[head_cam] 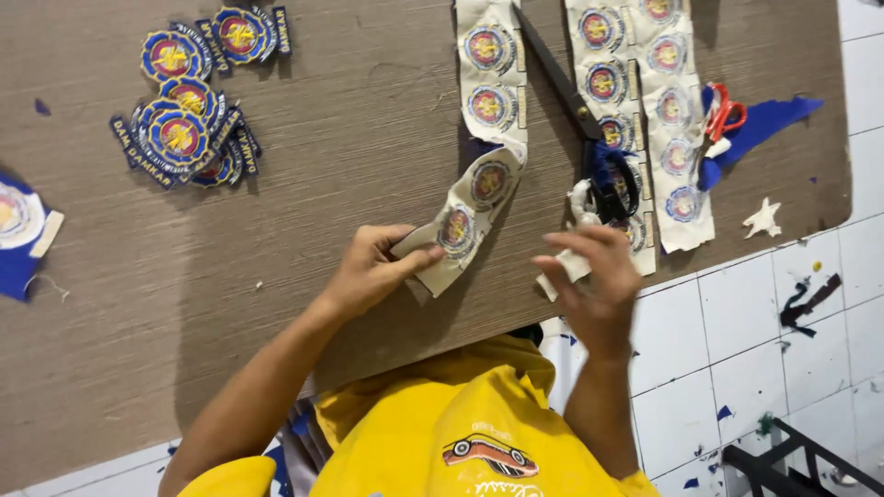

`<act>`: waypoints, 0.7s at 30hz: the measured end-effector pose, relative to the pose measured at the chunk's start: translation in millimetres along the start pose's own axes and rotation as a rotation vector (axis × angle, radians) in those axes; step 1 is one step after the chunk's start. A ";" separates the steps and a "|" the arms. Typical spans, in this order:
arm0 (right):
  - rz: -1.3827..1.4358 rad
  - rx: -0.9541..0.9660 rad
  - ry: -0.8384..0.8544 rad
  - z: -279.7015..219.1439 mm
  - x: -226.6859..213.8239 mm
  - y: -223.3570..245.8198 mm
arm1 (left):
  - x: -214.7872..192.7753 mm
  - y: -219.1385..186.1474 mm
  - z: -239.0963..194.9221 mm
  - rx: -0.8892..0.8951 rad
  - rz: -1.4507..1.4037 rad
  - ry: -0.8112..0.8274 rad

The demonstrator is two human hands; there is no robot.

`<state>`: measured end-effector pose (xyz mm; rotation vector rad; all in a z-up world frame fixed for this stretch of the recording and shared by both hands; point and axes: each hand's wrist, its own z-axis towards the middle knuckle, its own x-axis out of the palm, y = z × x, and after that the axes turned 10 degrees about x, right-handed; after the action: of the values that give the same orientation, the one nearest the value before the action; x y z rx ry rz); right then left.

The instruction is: The person uses shears to cut a long strip of fabric printed with circular emblems into smaller sections. They then peel off the white backing paper from the cut pieces to reveal a blue fabric layer underneath.

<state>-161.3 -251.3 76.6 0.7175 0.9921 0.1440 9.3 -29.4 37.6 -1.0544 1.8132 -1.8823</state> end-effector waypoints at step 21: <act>0.144 0.282 -0.111 15.1 59.5 27.6 | 1.3 8.9 -11.9 0.253 0.283 -0.108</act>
<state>-110.4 -212.3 56.2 1.0449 0.8626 0.0894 -2.1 -23.0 30.4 -0.7523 1.5245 -1.7874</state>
